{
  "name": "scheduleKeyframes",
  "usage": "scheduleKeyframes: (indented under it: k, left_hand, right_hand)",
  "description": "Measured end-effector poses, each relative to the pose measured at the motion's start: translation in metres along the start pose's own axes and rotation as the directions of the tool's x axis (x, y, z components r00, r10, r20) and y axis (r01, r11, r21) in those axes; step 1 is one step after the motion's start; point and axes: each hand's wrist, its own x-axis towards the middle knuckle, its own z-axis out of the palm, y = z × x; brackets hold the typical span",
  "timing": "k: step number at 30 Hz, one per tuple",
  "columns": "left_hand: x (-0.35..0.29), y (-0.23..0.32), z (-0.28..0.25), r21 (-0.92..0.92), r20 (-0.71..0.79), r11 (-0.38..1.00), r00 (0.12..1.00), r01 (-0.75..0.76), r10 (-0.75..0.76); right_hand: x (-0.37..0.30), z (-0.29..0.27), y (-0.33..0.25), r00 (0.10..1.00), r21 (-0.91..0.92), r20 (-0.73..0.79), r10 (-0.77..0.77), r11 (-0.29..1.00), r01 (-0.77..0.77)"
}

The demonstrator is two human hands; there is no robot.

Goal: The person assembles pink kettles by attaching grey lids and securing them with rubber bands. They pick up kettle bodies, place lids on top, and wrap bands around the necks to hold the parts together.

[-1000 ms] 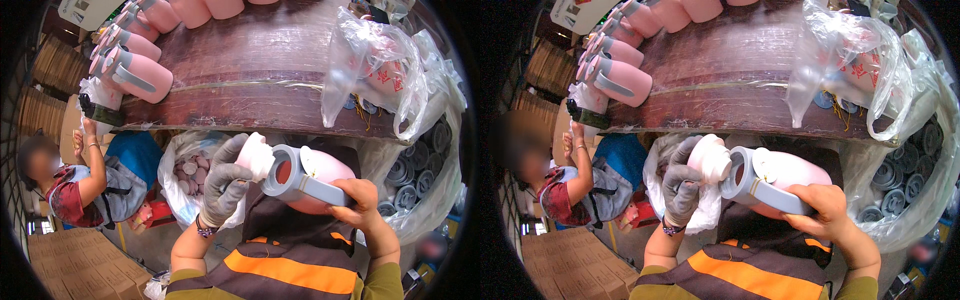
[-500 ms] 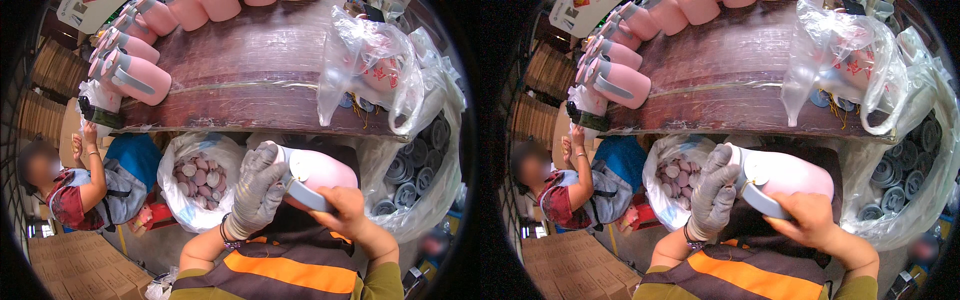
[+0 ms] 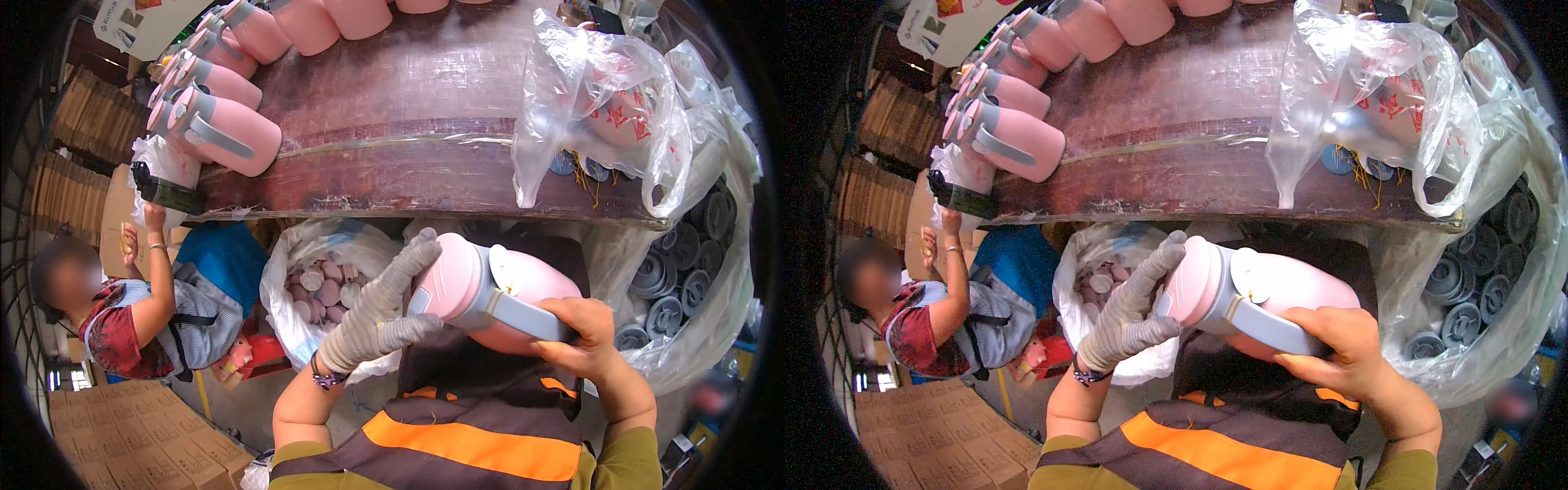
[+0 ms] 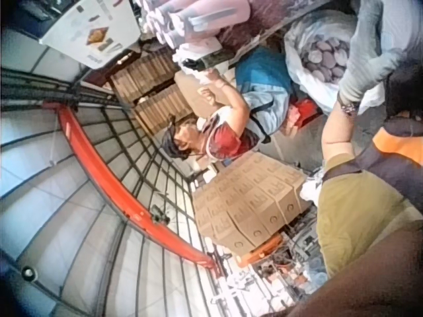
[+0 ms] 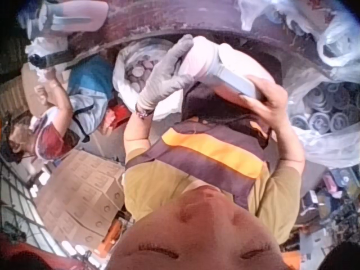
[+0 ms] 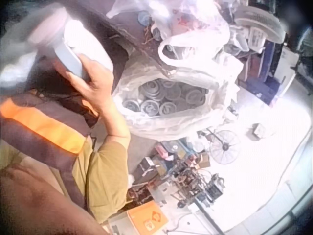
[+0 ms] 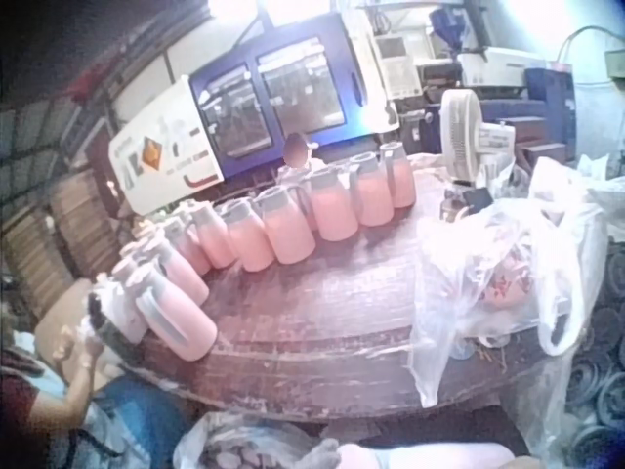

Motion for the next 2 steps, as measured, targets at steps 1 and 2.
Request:
scheduleKeyframes:
  k: [1,2]
  left_hand:
    - [0.0,0.003,-0.005,0.004,0.038,1.0,0.999,0.0,0.0]
    - [-0.001,0.001,-0.017,0.112,0.134,0.994,0.991,0.012,-0.027]
  right_hand:
    - [-0.001,0.0,0.002,1.0,0.006,-0.018,-0.015,1.0,0.015]
    - [-0.001,0.0,0.002,1.0,0.004,-0.021,-0.014,1.0,0.014]
